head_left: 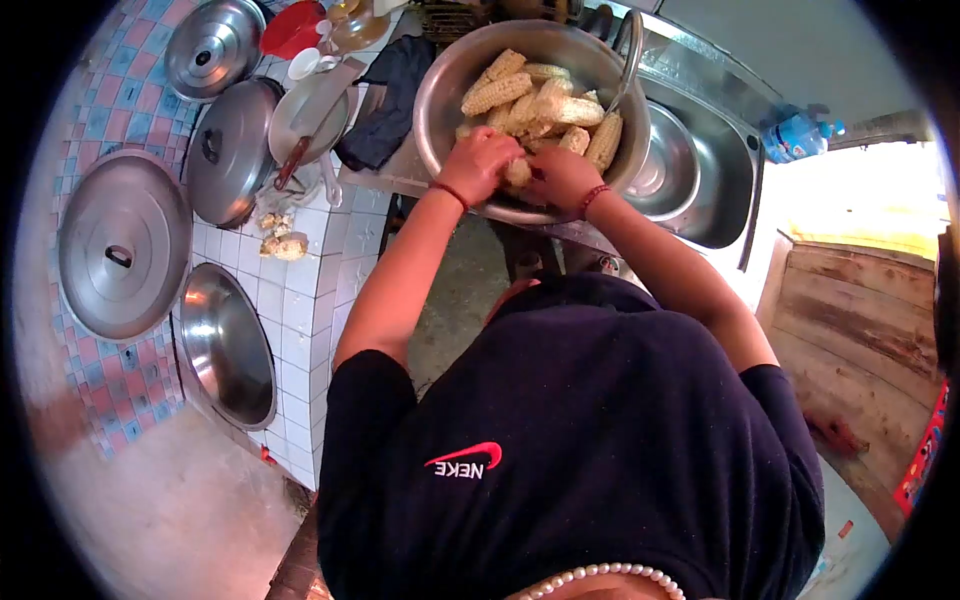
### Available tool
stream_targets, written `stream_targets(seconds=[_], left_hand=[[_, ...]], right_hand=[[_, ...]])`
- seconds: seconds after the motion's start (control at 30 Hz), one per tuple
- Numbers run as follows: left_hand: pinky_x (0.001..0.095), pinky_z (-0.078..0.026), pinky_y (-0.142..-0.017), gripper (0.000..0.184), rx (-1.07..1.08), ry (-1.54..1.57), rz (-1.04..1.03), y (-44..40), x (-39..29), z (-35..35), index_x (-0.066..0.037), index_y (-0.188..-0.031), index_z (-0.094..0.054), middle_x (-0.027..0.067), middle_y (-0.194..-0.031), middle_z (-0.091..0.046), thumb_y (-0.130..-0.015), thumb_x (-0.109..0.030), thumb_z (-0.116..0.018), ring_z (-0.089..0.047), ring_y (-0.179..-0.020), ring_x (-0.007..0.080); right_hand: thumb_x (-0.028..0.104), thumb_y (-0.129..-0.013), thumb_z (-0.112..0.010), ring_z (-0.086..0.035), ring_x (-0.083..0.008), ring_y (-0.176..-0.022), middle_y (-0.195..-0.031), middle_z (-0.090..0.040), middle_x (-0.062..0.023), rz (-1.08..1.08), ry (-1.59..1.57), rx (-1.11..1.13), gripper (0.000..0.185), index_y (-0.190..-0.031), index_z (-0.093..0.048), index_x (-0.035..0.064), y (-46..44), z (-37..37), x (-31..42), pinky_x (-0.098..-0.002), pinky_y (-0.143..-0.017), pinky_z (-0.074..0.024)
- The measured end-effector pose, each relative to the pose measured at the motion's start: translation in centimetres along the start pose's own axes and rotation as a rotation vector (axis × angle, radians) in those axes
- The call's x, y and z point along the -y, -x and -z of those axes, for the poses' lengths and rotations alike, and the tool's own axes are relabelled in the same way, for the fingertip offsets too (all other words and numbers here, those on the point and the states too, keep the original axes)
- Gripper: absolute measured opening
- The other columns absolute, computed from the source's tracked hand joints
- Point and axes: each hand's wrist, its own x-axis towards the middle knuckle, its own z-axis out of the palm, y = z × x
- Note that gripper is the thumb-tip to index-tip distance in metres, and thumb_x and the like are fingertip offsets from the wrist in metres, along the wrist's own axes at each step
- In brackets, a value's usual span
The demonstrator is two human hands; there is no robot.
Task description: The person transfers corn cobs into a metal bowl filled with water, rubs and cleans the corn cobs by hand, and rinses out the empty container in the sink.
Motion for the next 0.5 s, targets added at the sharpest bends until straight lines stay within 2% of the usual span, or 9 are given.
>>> stream_targets(seconds=[0.03,0.13,0.17,0.27,0.3,0.37,0.47,0.5], left_hand=[[0.0427,-0.048,-0.094,0.047,-0.020,0.025,0.023,-0.6,-0.4,1.0,-0.011,-0.112,-0.065,0.0080,-0.117,-0.065,-0.067,0.000,-0.071,-0.058,-0.107,0.0346],[0.0421,-0.048,-0.093,0.043,-0.238,0.190,0.078,-2.2,2.2,1.4,-0.009,-0.112,-0.065,0.0127,-0.117,-0.065,-0.071,-0.008,-0.078,-0.061,-0.100,0.0359],[0.0371,-0.049,-0.093,0.045,-0.213,0.417,0.256,-2.4,0.9,3.4,-0.008,-0.117,-0.062,0.0128,-0.116,-0.065,-0.076,-0.011,-0.080,-0.063,-0.101,0.0303],[0.0311,-0.050,-0.090,0.048,-0.337,0.767,0.310,-1.7,2.9,3.7,-0.007,-0.126,-0.056,0.0086,-0.115,-0.065,-0.082,-0.009,-0.076,-0.063,-0.106,0.0198],[0.0282,-0.050,-0.090,0.051,-0.277,0.751,0.352,-1.4,3.8,4.1,-0.005,-0.131,-0.052,0.0050,-0.114,-0.065,-0.086,-0.009,-0.074,-0.062,-0.106,0.0132],[0.0280,-0.050,-0.090,0.050,-0.288,0.735,0.374,-1.0,4.0,4.4,-0.004,-0.132,-0.052,0.0054,-0.115,-0.065,-0.087,-0.011,-0.073,-0.062,-0.104,0.0122],[0.0279,-0.050,-0.090,0.050,-0.266,0.733,0.424,-0.4,3.4,4.3,-0.003,-0.132,-0.052,0.0051,-0.115,-0.065,-0.087,-0.013,-0.073,-0.062,-0.103,0.0119],[0.0279,-0.050,-0.090,0.050,-0.253,0.736,0.445,-0.1,3.1,4.3,-0.003,-0.131,-0.053,0.0049,-0.115,-0.065,-0.087,-0.014,-0.074,-0.062,-0.103,0.0121]], right_hand=[[0.030,-0.080,-0.065,-0.066,-0.0331,-0.090,-0.100,-0.068,-0.0131,-0.039,-0.100,-0.012,0.025,-0.094,-0.072,0.0097,-0.3,-0.1,-1.0,-0.0442,-0.080,-0.0526],[0.028,-0.083,-0.064,-0.066,-0.0337,-0.086,-0.090,-0.069,-0.0144,-0.065,-0.284,-0.110,0.022,-0.090,-0.072,0.0090,-0.6,2.1,-2.6,-0.0443,-0.079,-0.0523],[0.025,-0.082,-0.064,-0.066,-0.0338,-0.084,-0.084,-0.068,-0.0151,-0.043,-0.303,-0.180,0.019,-0.088,-0.073,0.0092,-0.8,2.3,-2.6,-0.0441,-0.079,-0.0519],[0.024,-0.082,-0.063,-0.067,-0.0314,-0.086,-0.087,-0.069,-0.0127,0.167,-0.106,-0.014,0.018,-0.088,-0.073,0.0101,-0.8,3.6,-1.3,-0.0437,-0.079,-0.0525],[0.023,-0.083,-0.063,-0.067,-0.0306,-0.087,-0.088,-0.069,-0.0121,0.266,-0.010,0.046,0.018,-0.089,-0.074,0.0099,-1.0,3.1,-0.9,-0.0434,-0.080,-0.0529],[0.023,-0.083,-0.062,-0.068,-0.0291,-0.088,-0.089,-0.069,-0.0111,0.462,0.185,0.168,0.019,-0.089,-0.074,0.0095,-1.7,1.4,0.2,-0.0427,-0.080,-0.0535],[0.022,-0.084,-0.060,-0.068,-0.0284,-0.092,-0.091,-0.068,-0.0107,0.409,0.348,0.271,0.021,-0.088,-0.074,0.0077,-1.5,-0.5,3.2,-0.0423,-0.082,-0.0541],[0.021,-0.083,-0.059,-0.068,-0.0301,-0.092,-0.090,-0.069,-0.0129,0.432,0.386,0.267,0.022,-0.088,-0.074,0.0054,-1.5,0.3,3.6,-0.0427,-0.083,-0.0537]])
